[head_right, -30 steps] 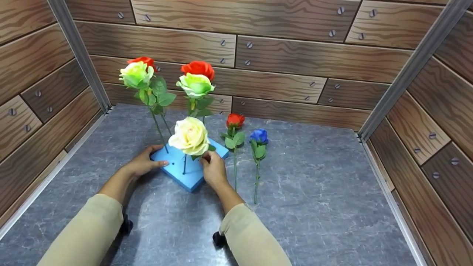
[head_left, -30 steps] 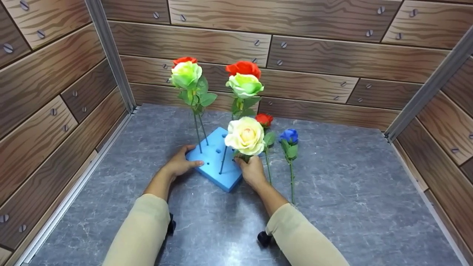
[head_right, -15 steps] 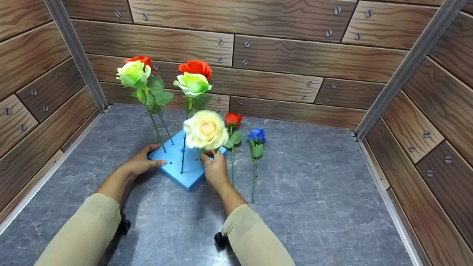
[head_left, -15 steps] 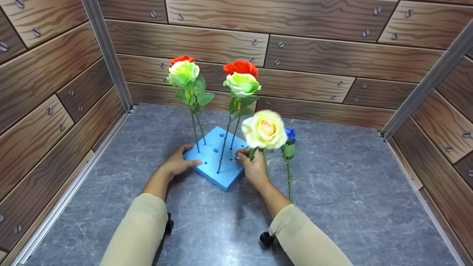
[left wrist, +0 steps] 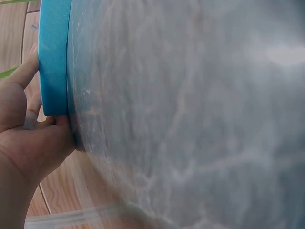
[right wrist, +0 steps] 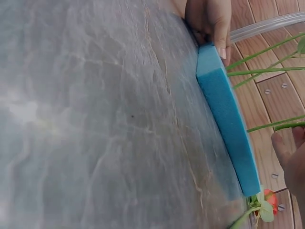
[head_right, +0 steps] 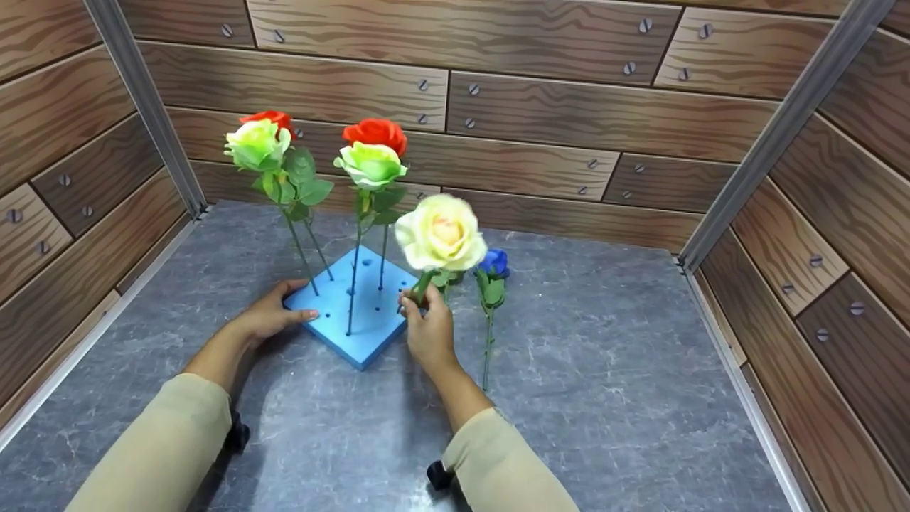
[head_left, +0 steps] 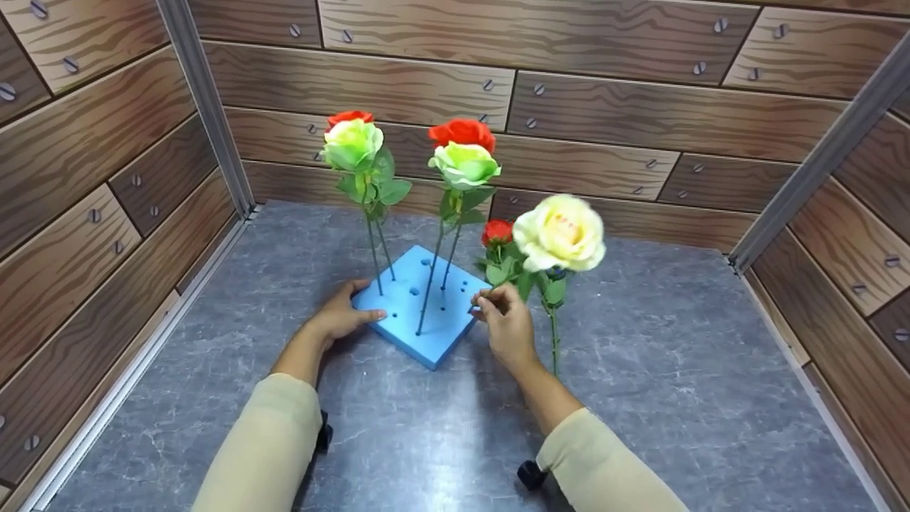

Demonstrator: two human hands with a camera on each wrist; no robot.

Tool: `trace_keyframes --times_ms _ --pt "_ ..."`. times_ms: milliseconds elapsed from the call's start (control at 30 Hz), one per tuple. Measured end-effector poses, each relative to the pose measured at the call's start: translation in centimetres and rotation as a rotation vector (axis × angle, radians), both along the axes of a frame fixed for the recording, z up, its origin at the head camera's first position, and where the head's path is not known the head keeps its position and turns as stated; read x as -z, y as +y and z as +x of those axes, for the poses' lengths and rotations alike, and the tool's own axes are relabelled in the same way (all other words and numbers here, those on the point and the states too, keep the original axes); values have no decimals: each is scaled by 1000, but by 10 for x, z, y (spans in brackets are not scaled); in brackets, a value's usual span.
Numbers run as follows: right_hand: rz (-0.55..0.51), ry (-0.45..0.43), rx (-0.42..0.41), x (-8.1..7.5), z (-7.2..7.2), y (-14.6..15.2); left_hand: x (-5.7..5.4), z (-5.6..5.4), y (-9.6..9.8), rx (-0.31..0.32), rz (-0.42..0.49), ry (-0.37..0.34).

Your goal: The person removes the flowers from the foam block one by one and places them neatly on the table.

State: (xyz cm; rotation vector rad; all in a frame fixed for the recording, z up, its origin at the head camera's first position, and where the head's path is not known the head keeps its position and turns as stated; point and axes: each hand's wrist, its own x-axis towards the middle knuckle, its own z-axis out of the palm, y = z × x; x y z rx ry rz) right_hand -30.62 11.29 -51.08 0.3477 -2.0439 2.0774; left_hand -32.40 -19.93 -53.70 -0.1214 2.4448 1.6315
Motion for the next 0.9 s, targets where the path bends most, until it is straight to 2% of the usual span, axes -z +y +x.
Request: trace_keyframes --times_ms 167,367,633,900 --pt "99 65 46 -7 11 10 -1 -2 0 2 0 7" --pt "169 96 92 -6 19 22 -2 -1 -1 2 -8 2" --pt "227 41 122 -11 23 40 -5 2 -1 11 -3 -6" --pt "300 10 132 -14 21 68 -3 2 0 18 -2 -14"
